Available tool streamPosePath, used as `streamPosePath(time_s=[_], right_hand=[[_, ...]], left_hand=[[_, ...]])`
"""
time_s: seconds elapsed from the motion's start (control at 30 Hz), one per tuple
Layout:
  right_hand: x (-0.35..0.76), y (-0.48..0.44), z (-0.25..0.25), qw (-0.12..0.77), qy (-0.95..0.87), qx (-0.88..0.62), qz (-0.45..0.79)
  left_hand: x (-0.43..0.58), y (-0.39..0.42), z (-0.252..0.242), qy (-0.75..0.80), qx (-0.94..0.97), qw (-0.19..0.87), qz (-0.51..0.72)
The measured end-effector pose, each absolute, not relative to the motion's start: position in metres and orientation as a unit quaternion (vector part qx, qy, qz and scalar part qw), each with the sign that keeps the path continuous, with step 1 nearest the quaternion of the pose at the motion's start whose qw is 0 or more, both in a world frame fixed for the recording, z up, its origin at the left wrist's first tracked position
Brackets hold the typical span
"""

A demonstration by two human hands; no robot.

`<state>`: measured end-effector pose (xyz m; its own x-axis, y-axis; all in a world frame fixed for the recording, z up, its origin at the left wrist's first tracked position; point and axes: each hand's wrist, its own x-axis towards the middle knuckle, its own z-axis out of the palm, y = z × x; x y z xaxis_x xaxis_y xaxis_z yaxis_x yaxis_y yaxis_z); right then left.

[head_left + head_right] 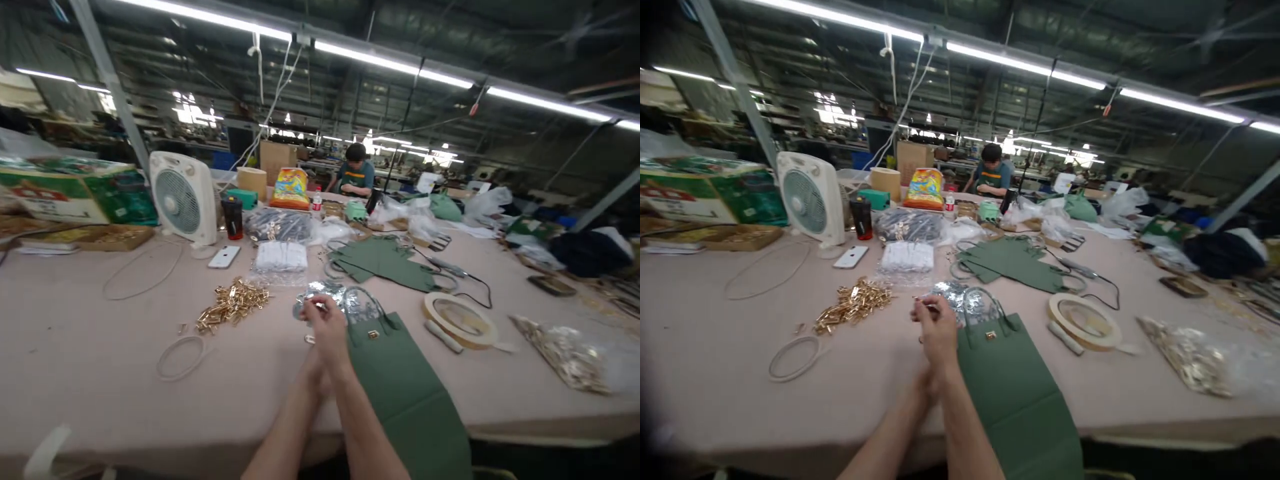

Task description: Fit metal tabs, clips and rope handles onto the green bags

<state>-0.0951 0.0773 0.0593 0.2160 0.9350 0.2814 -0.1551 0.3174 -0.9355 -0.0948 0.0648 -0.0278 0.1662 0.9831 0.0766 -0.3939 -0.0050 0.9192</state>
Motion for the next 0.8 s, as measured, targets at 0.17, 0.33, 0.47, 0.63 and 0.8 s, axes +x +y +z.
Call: streamPosePath(time_s=[0.17, 0.33, 0.47, 0.63, 0.8], right_hand=[[0.009, 0.043, 0.037, 0.687, -0.422, -0.493, 0.327], [0.044, 0.020, 0.001, 0.588, -0.471, -0.546, 0.367], [0.036, 0.011, -0.013, 0.558, -0.514, -0.561, 0.332], [0.030, 0.011, -0.021, 0.561, -0.516, -0.578, 0.290], [0.029, 0.013, -0.030, 0.540, -0.537, -0.590, 0.268]], left_hand=[[-0.109, 0.066, -0.036, 0.222, 0.248, 0.785, 0.523], [-0.106, 0.066, -0.039, 0.189, 0.156, 0.828, 0.504], [-0.105, 0.067, -0.039, 0.193, 0.150, 0.825, 0.510], [-0.105, 0.065, -0.037, 0.200, 0.149, 0.823, 0.511], [-0.105, 0.061, -0.033, 0.194, 0.159, 0.818, 0.518]])
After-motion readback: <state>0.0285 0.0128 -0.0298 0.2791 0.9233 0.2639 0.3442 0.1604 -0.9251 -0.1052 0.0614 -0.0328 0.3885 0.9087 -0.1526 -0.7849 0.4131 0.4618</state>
